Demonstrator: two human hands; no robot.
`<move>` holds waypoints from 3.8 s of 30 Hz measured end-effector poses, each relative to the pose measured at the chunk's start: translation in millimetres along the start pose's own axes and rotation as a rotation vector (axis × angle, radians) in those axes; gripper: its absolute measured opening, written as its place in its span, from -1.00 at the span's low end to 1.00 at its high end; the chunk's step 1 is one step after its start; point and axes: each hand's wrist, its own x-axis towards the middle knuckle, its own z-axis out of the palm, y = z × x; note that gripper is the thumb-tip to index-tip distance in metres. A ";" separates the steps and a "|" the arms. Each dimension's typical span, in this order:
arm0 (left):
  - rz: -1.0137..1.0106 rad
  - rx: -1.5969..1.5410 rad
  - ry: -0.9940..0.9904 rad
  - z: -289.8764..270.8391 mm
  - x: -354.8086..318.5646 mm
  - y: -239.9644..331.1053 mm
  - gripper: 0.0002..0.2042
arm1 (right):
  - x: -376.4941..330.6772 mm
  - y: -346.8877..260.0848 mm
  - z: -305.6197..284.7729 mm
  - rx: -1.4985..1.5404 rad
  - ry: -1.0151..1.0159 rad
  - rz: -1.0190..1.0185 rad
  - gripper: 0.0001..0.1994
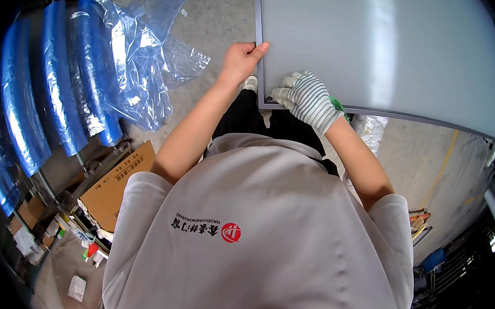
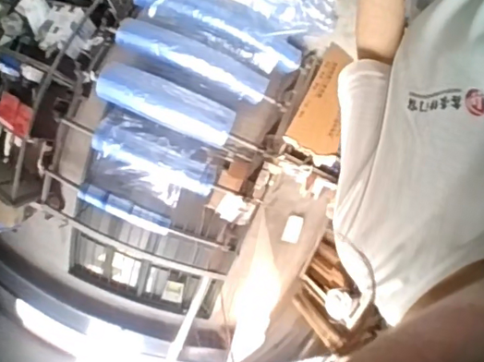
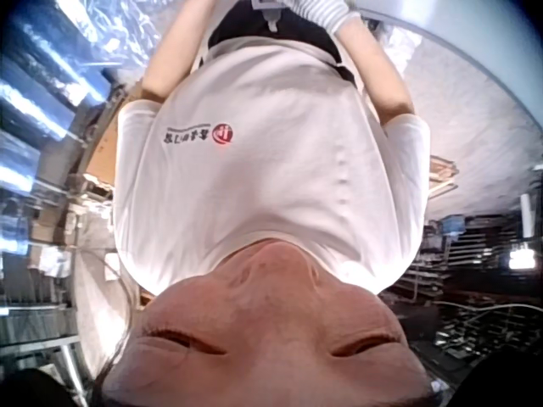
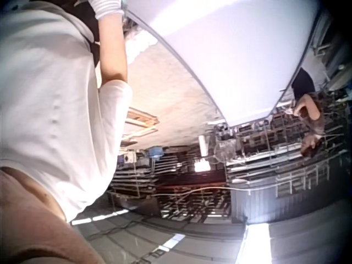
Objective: The person peels protective plastic film from a large rectangular glass panel using a small metal scraper tool. They work along the edges and surface of the panel, removing strips of film while another person assists on the opposite side. The removed film is gathered and discarded.
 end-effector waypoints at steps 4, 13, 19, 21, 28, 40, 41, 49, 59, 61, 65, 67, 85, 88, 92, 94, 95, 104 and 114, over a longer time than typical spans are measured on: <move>-0.087 0.054 -0.036 -4.7 0.3 3.6 -0.62 | 6.2 0.8 -6.4 0.019 -0.012 0.120 -0.81; -0.093 0.049 -0.027 -4.0 -6.9 16.8 -0.60 | 6.8 -2.9 -4.6 0.021 -0.059 0.133 -0.79; -0.107 0.049 -0.053 -6.7 -3.6 9.7 -0.61 | 12.4 -9.9 -21.6 0.008 -0.338 0.144 -0.75; -0.114 0.048 -0.039 -6.1 -4.4 11.3 -0.61 | 10.4 -10.5 -21.6 -0.008 -0.298 0.110 -0.75; -0.117 0.078 -0.048 -6.8 -0.9 5.0 -0.63 | 11.4 -7.0 -16.4 0.241 -0.300 0.231 -0.78; -0.081 -0.012 -0.042 -4.0 0.2 -1.8 -0.64 | 10.6 -24.3 -8.9 -0.069 -0.292 0.247 -0.80; -0.075 -0.012 -0.056 -3.9 0.8 1.2 -0.64 | 11.3 -20.6 -9.5 -0.001 -0.308 0.267 -0.80; -0.077 0.003 -0.047 -5.1 -3.1 9.9 -0.59 | 4.5 -4.5 -13.8 0.076 -0.169 0.146 -0.80; -0.050 -0.087 -0.031 -1.8 -2.4 3.5 -0.63 | 6.7 -8.5 -7.6 -0.054 -0.095 -0.063 -0.89; -0.043 -0.041 -0.052 -5.0 -1.5 -2.0 -0.63 | 8.5 -13.5 -5.1 -0.106 -0.113 -0.020 -0.90; -0.063 -0.003 -0.047 -4.9 -8.1 17.2 -0.62 | 7.4 -17.5 0.4 -0.130 -0.057 0.069 -0.90; -0.055 -0.038 -0.034 -3.4 -7.0 18.4 -0.62 | 3.3 -17.6 8.5 -0.120 -0.011 0.122 -0.89; 0.565 0.484 0.033 -25.9 -57.8 10.0 -0.69 | 13.1 -7.4 -22.0 0.020 0.005 0.377 -0.81; 0.789 0.726 -0.103 -27.2 -81.4 26.2 -0.69 | -10.1 0.5 -25.0 0.124 0.095 0.476 -0.79; 0.866 0.899 -0.305 -25.6 -76.7 30.1 -0.76 | -32.2 -0.9 -25.3 0.228 0.109 0.562 -0.79; 0.869 0.915 -0.418 -28.5 -66.0 37.9 -0.81 | -37.9 -2.1 -21.8 0.265 0.074 0.574 -0.78; 0.871 0.915 -0.478 -27.9 -62.1 40.4 -0.84 | -41.6 -1.8 -19.5 0.312 0.069 0.597 -0.78; 0.675 0.537 -0.234 -33.2 -49.6 31.2 -0.89 | -31.5 -10.8 -25.5 0.249 -0.064 0.523 -0.78; 0.456 0.402 0.057 -85.2 -66.6 -10.8 -0.73 | 20.1 -23.3 -14.5 0.048 -0.148 0.281 -0.84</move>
